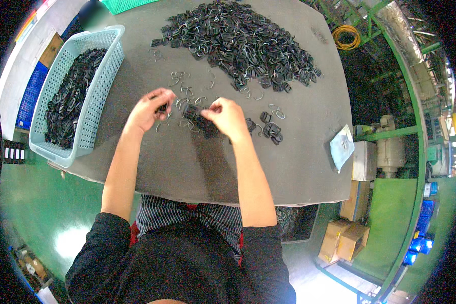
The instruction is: The person sorts plastic buckles and metal rings by hand on a table, placing the buckles into a blue basket.
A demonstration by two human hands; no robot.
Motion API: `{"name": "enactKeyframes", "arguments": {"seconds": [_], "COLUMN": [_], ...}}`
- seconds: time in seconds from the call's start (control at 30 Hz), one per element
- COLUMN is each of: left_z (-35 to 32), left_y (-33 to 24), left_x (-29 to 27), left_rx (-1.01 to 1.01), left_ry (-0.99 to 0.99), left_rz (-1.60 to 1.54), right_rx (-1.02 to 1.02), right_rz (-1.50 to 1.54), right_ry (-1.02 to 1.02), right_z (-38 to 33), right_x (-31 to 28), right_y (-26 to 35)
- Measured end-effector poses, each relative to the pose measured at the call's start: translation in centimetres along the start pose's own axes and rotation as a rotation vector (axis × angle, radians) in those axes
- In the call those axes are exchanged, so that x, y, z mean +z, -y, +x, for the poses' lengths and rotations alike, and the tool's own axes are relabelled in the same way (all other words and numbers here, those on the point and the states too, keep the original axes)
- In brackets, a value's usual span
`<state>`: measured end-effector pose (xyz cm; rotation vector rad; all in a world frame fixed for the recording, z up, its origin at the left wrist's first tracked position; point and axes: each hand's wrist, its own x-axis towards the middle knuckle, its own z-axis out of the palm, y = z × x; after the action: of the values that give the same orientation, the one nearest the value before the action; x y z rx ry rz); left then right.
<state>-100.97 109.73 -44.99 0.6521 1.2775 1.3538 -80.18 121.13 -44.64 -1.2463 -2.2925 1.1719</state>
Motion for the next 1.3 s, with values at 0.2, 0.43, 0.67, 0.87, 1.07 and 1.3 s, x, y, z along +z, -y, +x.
{"name": "enactKeyframes", "arguments": {"seconds": [0.2,0.43,0.67,0.87,1.07,1.3], "left_z": [0.2,1.6,-1.8,-1.5,-2.6,-1.4], "left_y": [1.7,1.3,-0.3,0.4,3.2,4.1], "left_x": [5.4,5.3,1.8,3.4,9.7,9.3], "left_rx": [0.287,0.332,0.061,0.002,0.371,0.312], "left_ry": [-0.356,-0.224,0.135,0.119,-0.159,-0.073], "left_rz": [1.221,1.089,-0.308,-0.051,1.145,0.996], "right_rx": [-0.013,-0.053,-0.144,-0.029,0.143,0.128], "right_rz": [-0.388,0.701,1.777,1.085,0.947,-0.407], "right_ry": [-0.047,0.131,-0.151,-0.052,0.133,-0.076], "right_z": [-1.6,-1.7,-6.3,-5.7,-3.3,-2.7], "right_x": [2.0,-1.5,-12.9,-12.3,-5.3,-2.1], "right_y": [1.9,-0.9,-2.7,-2.7,-2.4,-1.2]}}
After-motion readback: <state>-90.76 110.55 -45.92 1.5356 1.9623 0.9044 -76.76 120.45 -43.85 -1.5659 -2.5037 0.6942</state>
